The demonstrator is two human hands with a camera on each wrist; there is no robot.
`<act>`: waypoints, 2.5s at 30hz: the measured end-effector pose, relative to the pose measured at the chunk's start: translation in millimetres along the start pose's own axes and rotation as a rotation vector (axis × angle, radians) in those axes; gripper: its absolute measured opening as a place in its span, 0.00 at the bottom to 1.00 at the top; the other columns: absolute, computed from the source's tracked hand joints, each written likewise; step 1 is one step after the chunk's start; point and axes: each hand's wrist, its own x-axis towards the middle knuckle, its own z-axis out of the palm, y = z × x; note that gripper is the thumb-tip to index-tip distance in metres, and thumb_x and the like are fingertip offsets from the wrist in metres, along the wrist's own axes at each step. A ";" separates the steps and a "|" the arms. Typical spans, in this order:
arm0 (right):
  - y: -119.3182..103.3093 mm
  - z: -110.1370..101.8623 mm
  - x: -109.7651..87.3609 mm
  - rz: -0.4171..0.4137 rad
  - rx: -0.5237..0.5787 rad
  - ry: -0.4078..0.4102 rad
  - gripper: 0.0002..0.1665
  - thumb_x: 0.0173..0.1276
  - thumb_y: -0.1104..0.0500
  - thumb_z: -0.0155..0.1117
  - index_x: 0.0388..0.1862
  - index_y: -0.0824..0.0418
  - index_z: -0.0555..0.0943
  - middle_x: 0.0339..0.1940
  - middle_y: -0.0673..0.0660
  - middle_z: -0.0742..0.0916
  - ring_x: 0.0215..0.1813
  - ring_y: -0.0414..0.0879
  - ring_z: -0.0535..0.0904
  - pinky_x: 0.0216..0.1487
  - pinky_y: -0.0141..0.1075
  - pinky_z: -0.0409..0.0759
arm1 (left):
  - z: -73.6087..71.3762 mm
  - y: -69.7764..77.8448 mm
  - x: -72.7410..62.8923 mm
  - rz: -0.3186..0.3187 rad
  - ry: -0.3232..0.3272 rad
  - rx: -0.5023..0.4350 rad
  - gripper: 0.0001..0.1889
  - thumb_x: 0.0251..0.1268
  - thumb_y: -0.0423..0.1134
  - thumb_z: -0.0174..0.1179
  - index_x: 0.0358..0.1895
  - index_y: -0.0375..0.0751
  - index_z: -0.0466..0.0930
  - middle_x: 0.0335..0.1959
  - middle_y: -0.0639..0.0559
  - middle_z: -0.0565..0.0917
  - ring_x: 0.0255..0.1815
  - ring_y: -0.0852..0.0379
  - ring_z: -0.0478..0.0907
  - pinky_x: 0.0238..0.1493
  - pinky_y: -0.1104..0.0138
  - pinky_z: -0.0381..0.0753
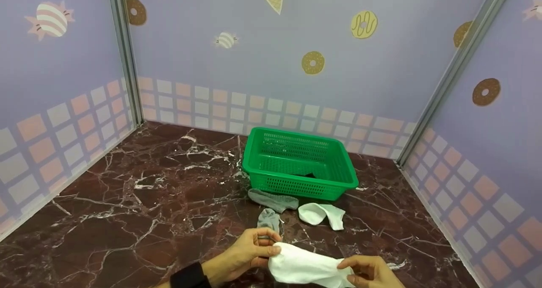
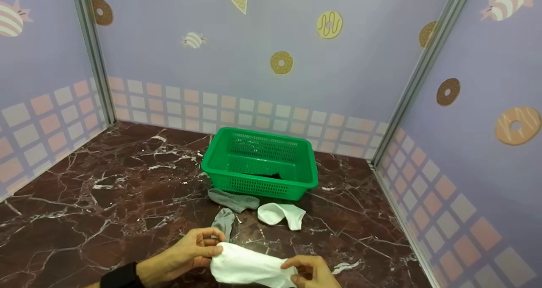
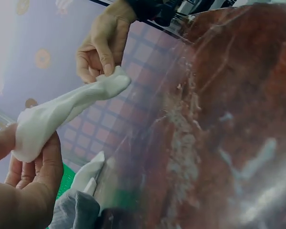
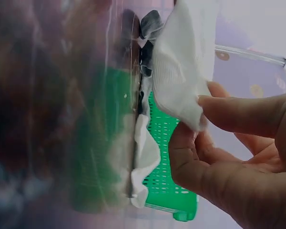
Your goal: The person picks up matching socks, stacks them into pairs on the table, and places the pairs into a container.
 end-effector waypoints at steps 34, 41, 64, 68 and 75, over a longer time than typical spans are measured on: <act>14.2 -3.6 28.0 0.159 -0.466 -0.008 0.19 0.57 0.71 0.59 0.49 0.74 0.81 0.48 0.62 0.80 0.33 0.43 0.70 0.28 0.32 0.69 | -8.8 0.4 -0.7 0.242 0.020 0.995 0.10 0.43 0.25 0.58 0.31 0.38 0.82 0.24 0.56 0.81 0.25 0.65 0.76 0.29 0.72 0.75; 13.5 -9.4 28.8 0.238 -0.347 -0.011 0.20 0.61 0.71 0.60 0.52 0.79 0.75 0.26 0.54 0.73 0.21 0.40 0.61 0.23 0.32 0.61 | -7.5 1.0 2.3 0.320 0.019 1.185 0.06 0.42 0.27 0.61 0.26 0.41 0.81 0.20 0.60 0.78 0.21 0.69 0.69 0.26 0.74 0.69; 10.7 -86.1 91.1 0.485 -0.621 0.455 0.28 0.64 0.55 0.66 0.52 0.79 0.75 0.48 0.70 0.82 0.46 0.59 0.80 0.40 0.51 0.81 | 28.0 65.1 78.2 0.426 0.130 1.409 0.02 0.60 0.36 0.61 0.30 0.46 0.81 0.23 0.61 0.77 0.21 0.65 0.70 0.21 0.73 0.68; 22.0 -90.0 103.4 0.574 -0.712 0.465 0.31 0.59 0.51 0.72 0.47 0.77 0.77 0.40 0.66 0.83 0.38 0.55 0.79 0.33 0.46 0.80 | 32.0 64.8 98.2 0.462 0.166 1.446 0.03 0.61 0.35 0.59 0.30 0.47 0.79 0.24 0.59 0.77 0.22 0.64 0.69 0.21 0.73 0.66; 28.5 -86.4 118.7 0.505 -0.771 0.486 0.11 0.51 0.62 0.74 0.26 0.64 0.79 0.23 0.53 0.77 0.22 0.45 0.70 0.22 0.36 0.69 | 32.2 66.0 110.3 0.449 0.148 1.427 0.03 0.63 0.34 0.57 0.32 0.45 0.78 0.27 0.55 0.78 0.21 0.61 0.68 0.21 0.73 0.63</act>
